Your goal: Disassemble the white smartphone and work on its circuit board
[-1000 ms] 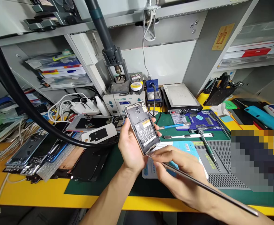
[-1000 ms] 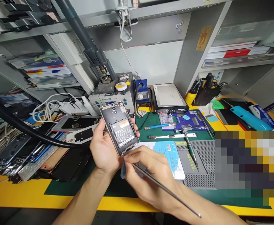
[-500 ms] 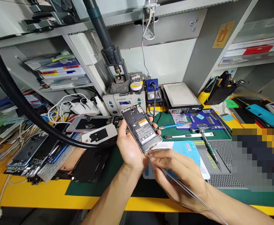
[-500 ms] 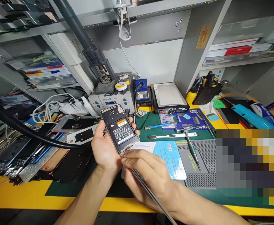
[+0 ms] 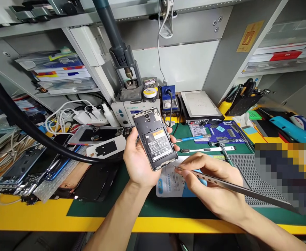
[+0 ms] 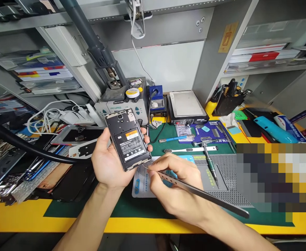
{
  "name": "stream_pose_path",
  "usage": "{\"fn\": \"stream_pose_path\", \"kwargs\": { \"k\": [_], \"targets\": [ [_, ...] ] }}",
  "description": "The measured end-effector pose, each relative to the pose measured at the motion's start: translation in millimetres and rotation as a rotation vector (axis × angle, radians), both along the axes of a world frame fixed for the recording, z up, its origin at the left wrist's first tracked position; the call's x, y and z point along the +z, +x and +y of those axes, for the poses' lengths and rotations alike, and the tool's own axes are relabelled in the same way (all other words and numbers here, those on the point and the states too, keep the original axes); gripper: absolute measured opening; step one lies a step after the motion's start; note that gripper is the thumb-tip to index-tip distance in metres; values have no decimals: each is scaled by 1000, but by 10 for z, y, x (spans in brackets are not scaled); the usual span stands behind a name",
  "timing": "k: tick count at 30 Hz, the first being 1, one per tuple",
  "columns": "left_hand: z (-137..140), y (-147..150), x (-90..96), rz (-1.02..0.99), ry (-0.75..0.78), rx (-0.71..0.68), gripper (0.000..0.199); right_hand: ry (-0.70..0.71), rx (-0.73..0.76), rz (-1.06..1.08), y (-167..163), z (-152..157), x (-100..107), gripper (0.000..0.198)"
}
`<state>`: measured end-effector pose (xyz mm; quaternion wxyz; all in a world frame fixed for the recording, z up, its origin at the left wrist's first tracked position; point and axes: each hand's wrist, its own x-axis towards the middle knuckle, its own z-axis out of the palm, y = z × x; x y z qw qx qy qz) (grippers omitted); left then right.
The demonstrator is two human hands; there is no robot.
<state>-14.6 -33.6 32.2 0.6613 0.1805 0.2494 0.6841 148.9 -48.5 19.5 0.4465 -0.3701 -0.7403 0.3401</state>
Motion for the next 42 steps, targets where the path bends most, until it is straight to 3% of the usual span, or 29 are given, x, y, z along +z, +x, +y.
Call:
{"fn": "stream_pose_path", "kwargs": {
  "k": [4, 7, 12, 18, 25, 42],
  "targets": [
    [-6, 1, 5, 1, -1, -23, 59, 62, -3, -19, -17, 0, 5, 11],
    [9, -10, -6, -17, -15, -14, 58, 202, 31, -20, -3, 1, -51, 12],
    [56, -24, -41, -66, -68, -34, 57, 411, 117, -47, 4, 11, -182, 30],
    [49, 1, -9, -84, -179, -18, 58, 482, 88, -69, -24, 20, -223, 32],
    [66, -20, -70, -88, -108, -47, 59, 478, 82, -69, -18, 4, -222, 31],
    [48, -4, -9, -131, -154, -54, 61, 569, 63, -125, -56, -21, -189, 38]
  ]
}}
